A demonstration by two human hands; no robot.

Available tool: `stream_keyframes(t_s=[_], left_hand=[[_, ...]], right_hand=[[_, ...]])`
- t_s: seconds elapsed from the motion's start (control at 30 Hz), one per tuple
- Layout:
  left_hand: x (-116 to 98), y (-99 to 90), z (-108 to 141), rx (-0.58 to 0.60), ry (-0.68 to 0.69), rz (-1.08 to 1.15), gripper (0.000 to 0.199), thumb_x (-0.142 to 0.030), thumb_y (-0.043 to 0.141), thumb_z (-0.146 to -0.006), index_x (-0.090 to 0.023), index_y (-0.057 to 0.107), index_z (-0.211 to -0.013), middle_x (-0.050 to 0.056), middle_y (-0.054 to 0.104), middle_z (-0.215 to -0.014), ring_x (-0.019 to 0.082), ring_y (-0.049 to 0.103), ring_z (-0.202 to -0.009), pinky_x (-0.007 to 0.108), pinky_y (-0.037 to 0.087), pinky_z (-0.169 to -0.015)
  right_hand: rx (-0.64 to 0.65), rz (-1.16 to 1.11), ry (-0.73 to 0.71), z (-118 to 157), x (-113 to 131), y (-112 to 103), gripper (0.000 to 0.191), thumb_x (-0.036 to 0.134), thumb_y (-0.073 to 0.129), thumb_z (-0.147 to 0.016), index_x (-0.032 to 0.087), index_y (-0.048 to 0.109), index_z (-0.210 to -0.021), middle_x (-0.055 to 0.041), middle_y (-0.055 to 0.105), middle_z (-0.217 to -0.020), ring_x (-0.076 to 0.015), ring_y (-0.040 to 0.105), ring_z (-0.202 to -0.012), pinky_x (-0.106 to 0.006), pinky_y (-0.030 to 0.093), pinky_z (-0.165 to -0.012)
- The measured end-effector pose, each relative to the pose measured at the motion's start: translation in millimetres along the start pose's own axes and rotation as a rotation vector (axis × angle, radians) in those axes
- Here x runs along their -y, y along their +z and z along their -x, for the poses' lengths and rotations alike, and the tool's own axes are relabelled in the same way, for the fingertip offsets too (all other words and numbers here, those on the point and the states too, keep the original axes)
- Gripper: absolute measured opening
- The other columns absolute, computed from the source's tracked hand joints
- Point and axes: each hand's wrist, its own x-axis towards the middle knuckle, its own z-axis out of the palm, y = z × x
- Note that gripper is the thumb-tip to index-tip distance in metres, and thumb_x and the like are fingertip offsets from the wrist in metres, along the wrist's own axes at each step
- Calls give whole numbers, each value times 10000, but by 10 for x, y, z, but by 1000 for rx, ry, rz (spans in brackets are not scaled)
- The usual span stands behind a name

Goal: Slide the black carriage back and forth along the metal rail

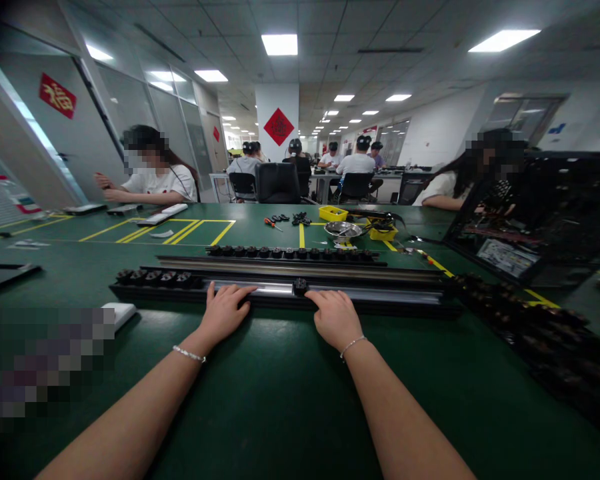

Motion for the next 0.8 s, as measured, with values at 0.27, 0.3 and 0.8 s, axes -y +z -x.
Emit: stream_keyframes(t_s=[0.27, 0.3, 0.8], left_hand=[[27, 26, -8, -8, 8, 5, 382, -279, 454, -830, -362, 560, -1188, 6, 642, -1001, 225, 523, -1055, 564, 54, -1092], [29, 29, -7, -10, 12, 7, 383, -281, 455, -829, -362, 559, -1188, 6, 642, -997, 226, 523, -1055, 566, 55, -1091], [30, 30, -8, -5, 11, -3, 385, -283, 447, -832, -357, 554, -1194, 6, 639, -988, 226, 519, -1054, 573, 60, -1086]], right_hand=[[-5, -17, -9, 1, -3, -5, 480, 87, 402, -751, 230, 598, -1165, -40, 642, -1154, -175, 537, -1076, -350, 311, -984], [-5, -15, -9, 0, -4, -3, 478, 88, 404, -750, 230, 600, -1162, -40, 642, -1154, -175, 538, -1076, -349, 312, -983], [-20, 4, -19, -4, -69, 30, 468, 80, 410, -739, 203, 606, -1146, -45, 653, -1119, -174, 563, -1009, -336, 346, -949]])
